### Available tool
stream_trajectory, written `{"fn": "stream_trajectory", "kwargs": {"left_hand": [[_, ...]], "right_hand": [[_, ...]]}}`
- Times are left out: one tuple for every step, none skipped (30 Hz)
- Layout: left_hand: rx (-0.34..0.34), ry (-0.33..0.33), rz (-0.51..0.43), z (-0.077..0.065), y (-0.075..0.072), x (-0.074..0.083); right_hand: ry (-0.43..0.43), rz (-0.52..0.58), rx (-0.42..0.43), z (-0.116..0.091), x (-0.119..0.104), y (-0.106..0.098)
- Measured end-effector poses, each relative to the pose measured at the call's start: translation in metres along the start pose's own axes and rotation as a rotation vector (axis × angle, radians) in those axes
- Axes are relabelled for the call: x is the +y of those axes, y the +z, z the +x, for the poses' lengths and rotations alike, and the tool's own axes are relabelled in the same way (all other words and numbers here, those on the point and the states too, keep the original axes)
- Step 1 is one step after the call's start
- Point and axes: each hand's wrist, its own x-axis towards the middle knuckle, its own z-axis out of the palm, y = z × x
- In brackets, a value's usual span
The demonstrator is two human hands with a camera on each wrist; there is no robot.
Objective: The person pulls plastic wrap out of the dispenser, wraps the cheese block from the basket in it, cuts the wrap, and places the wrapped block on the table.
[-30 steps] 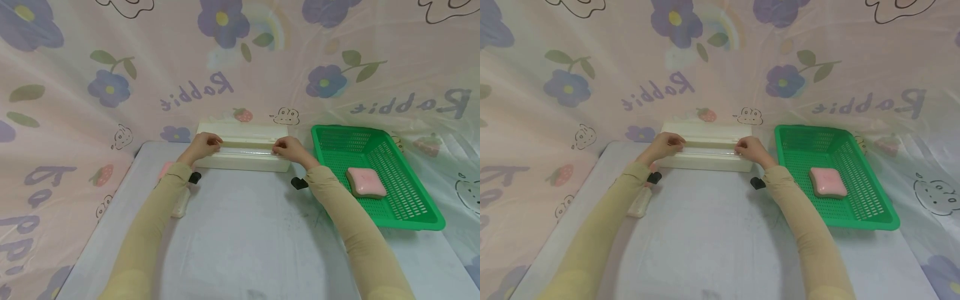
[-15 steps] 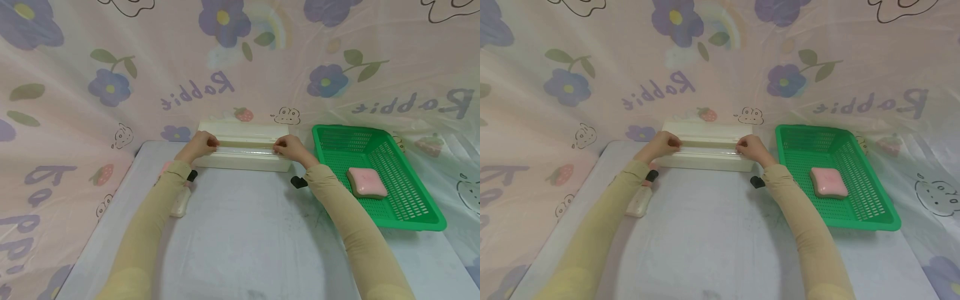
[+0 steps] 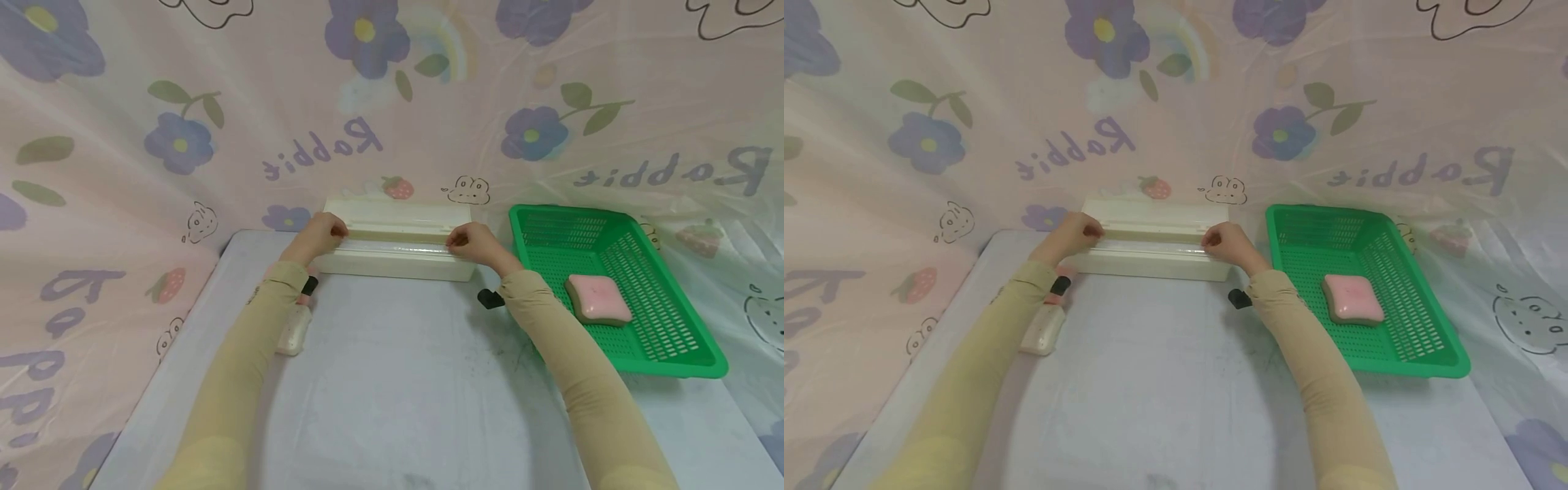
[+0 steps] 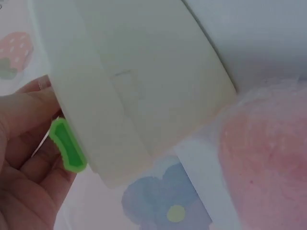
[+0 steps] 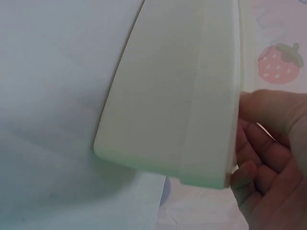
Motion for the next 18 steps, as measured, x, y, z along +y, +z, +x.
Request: {"fn": "stream_trajectory", "kwargs": {"left_hand": [[0.004,0.001,-0.017,0.0,0.0,-0.001],[0.01,-0.002,-0.038,-0.001,-0.001,-0.002],[0.013,-0.003,-0.055,-0.002,-0.001,-0.002],[0.019,-0.007,-0.072,-0.003,-0.002,-0.003],[0.025,-0.011,-0.087,-0.004,-0.002,-0.003],[0.031,-0.013,-0.095,-0.005,-0.003,-0.004],[0.036,-0.012,-0.1,-0.006,-0.003,-0.004],[0.04,-0.011,-0.103,-0.007,-0.004,-0.004],[0.043,-0.009,-0.103,-0.008,-0.004,-0.004],[0.047,-0.008,-0.101,-0.008,-0.005,-0.004],[0.049,-0.006,-0.102,-0.009,-0.005,-0.004],[0.05,-0.007,-0.108,-0.01,-0.005,-0.004],[0.052,-0.01,-0.11,-0.01,-0.006,-0.003],[0.054,-0.009,-0.112,-0.011,-0.006,-0.002],[0.056,-0.012,-0.118,-0.011,-0.006,-0.001],[0.058,-0.013,-0.123,-0.012,-0.007,0.0],[0.06,-0.014,-0.126,-0.012,-0.007,0.001],[0.061,-0.015,-0.127,-0.013,-0.008,0.002]], "right_hand": [[-0.002,0.0,-0.001,0.0,0.0,0.0],[-0.007,-0.001,0.0,0.0,0.001,0.0],[-0.011,-0.004,0.001,0.0,0.001,0.0],[-0.016,-0.007,0.003,0.0,0.001,0.0],[-0.022,-0.01,0.006,0.0,0.001,0.0],[-0.023,-0.013,0.011,-0.001,0.001,-0.001],[-0.027,-0.016,0.017,-0.001,0.0,-0.001],[-0.031,-0.017,0.024,-0.001,0.0,-0.002],[-0.029,-0.015,0.029,-0.002,-0.001,-0.003],[-0.029,-0.011,0.036,-0.002,-0.002,-0.004],[-0.021,0.0,0.042,-0.003,-0.002,-0.005],[-0.013,0.009,0.048,-0.003,-0.002,-0.006],[-0.009,0.019,0.051,-0.004,-0.002,-0.007],[-0.003,0.03,0.051,-0.004,-0.002,-0.008],[0.003,0.042,0.05,-0.004,-0.002,-0.009],[0.007,0.056,0.049,-0.005,-0.002,-0.009],[0.013,0.069,0.046,-0.005,-0.001,-0.01],[0.01,0.076,0.044,-0.006,-0.001,-0.01]]}}
